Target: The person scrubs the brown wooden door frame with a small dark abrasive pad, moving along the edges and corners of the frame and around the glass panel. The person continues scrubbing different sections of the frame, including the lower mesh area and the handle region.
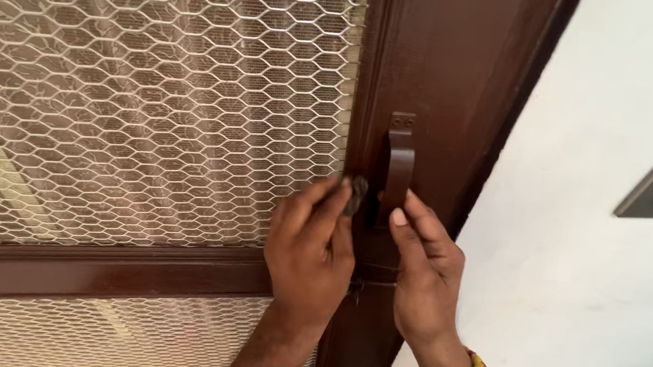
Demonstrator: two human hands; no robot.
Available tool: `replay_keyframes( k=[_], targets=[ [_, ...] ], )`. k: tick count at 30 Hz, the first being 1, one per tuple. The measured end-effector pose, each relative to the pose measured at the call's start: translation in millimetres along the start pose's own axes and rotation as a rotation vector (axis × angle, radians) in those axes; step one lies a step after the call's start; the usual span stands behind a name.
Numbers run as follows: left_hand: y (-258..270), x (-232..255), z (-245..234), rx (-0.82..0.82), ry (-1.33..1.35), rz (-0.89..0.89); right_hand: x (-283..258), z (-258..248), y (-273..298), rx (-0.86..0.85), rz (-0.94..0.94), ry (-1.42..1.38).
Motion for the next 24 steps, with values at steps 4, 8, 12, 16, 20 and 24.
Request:
replay_keyframes(
  k=[4, 8, 12, 16, 20, 24],
  targets=[
    [6.8, -4.5, 7.0, -0.029, -0.004, -0.019, 0.9, -5.9, -0.6, -0.013, -0.08, 0.197],
    [34.1, -5.7, 3.0, -0.098, -0.025, -0.078, 2.4, -9.0, 10.4, -0.001, -0.17, 0.371],
    [31.5, -4.6, 6.3, -0.023, -0.034, -0.02, 6.3, -8.4, 16.3, 0.009, -0.185, 0.502],
    [26.3, -0.6, 9.0, 0.001, 0.013, -0.026, 4.5, -6.5, 19.3, -0.013, -0.219, 0.504],
    [30.0, 3.8, 0.9, -0.026, 0.04, -0.09, -1.4, -0.2, 18.4, -0.022, -0.203, 0.522],
    [11.3, -1.3, 4.1, 0.03, 0.024, -0.065, -17.8, 9.4, 13.9, 0.012, -0.272, 0.562]
  ],
)
Point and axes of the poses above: each hand's wrist, its own y-axis away from the middle knuckle, its own z-axis out of the palm, x = y × z, the point moved 8 cm from there along -y, towards the middle knuckle, and after that the axes turned 4 degrees about -x, right-handed, at the moved point
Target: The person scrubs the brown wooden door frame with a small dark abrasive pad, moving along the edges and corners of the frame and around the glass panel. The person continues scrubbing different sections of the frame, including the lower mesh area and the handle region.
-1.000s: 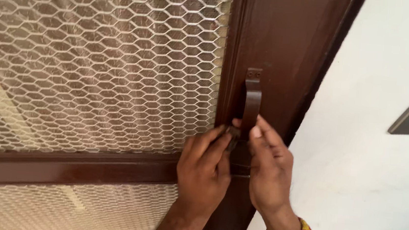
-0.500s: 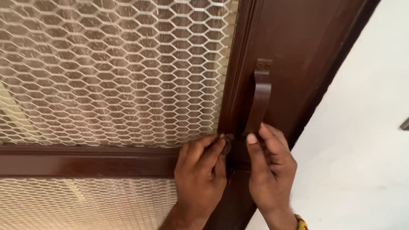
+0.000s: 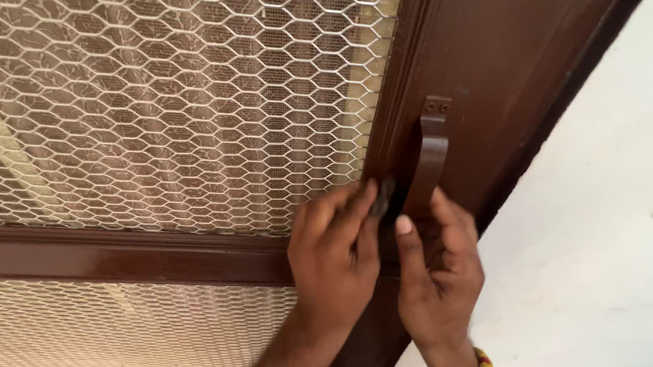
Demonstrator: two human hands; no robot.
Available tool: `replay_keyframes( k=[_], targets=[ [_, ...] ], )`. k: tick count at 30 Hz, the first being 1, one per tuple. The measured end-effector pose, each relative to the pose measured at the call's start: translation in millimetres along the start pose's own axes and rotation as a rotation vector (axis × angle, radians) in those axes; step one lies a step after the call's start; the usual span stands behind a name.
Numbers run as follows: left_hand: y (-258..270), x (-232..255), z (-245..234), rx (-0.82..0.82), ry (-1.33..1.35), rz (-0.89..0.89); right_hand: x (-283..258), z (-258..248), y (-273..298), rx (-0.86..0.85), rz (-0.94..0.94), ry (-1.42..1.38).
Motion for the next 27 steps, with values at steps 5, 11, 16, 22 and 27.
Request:
replay_keyframes(
  k=[5, 11, 16, 22, 27],
  targets=[
    [-10.7, -1.3, 5.8, 0.054, 0.035, 0.049, -4.8, 9.3, -10.8, -0.04, 0.017, -0.122],
    [28.5, -7.4, -2.6, -0.056, -0.013, -0.139, 7.2, 10.6, 0.7, -0.093, 0.115, -0.078],
    [9.9, -9.7, 3.8, 0.046, 0.026, -0.042, 8.3, 13.0, 10.9, -0.055, -0.024, 0.0],
    [32.8, -12.2, -8.7, -0.069, -0.067, -0.061, 15.0, 14.9, 29.9, -0.029, 0.005, 0.148],
    [51.5, -20.8, -3.3, -0.145, -0.114, -0.06, 16.8, 16.2, 51.8, -0.028, -0.057, 0.204]
  ],
)
Point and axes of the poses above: each hand's wrist, its own y-axis away from the middle knuckle, its own z-axis out of the palm, x = y × z, the point moved 8 cm from there along -y, towards the middle knuckle, and after that the axes turned 4 degrees about -x, right-handed, at the moved point
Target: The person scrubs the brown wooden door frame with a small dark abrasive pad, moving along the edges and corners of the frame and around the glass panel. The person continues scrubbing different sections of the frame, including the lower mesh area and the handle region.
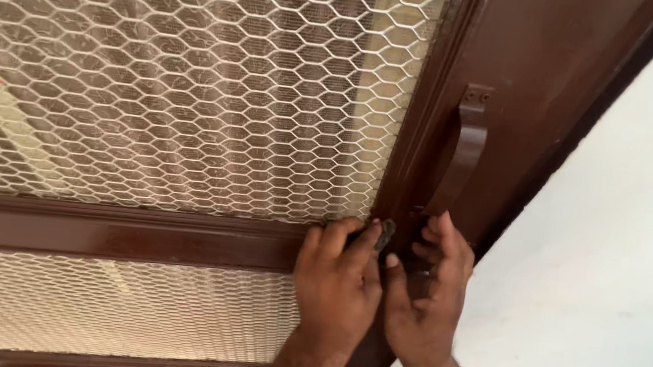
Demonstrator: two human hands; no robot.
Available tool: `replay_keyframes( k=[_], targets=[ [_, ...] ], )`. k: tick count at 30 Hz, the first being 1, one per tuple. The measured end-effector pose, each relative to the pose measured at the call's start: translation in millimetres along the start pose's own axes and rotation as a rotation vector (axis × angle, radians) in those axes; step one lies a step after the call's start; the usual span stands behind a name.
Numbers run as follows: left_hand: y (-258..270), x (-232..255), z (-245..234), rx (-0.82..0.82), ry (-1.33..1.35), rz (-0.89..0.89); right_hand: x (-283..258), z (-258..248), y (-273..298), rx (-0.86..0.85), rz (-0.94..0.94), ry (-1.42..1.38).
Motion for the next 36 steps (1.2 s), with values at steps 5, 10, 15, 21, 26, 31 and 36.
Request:
replay_keyframes(
  k=[5, 10, 15, 21, 26, 31, 36],
  targets=[
    [-0.6, 2.7, -7.0, -0.126, -0.11, 0.053, -5.0, 10.6, 9.8, -0.037, -0.072, 0.068],
    [-13.0, -7.2, -10.2, -0.128, -0.162, 0.088, -8.8, 13.0, 10.2, -0.062, -0.115, 0.133],
    [-4.4, -1.1, -13.6, -0.129, -0.118, 0.135, -3.4, 16.7, 6.9, -0.066, -0.075, 0.109],
    [-3.3, 2.5, -9.7, -0.131, -0.135, 0.143, -4.9, 11.7, 8.0, -0.059, -0.138, 0.137],
    [1.4, 4.5, -12.4, -0.094, -0.116, 0.17, 0.2, 4.1, 5.9, -0.007, -0.119, 0.153],
    [8.3, 1.9, -8.0, -0.137, -0.113, 0.164, 4.5, 0.1, 10.1, -0.011, -0.112, 0.137],
    [11.1, 10.5, 7.6, -0.124, -0.043, 0.206, 9.0, -5.5, 7.0, -0.032, -0.129, 0.132]
  ],
)
Point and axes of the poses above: each hand's wrist, its own y-axis away from the middle knuckle, its own z-axis out of the palm, x = y × z, the point moved 8 cm from there along -y, towards the middle knuckle, and after that the axes turned 4 degrees about -x, right-handed, at the moved point
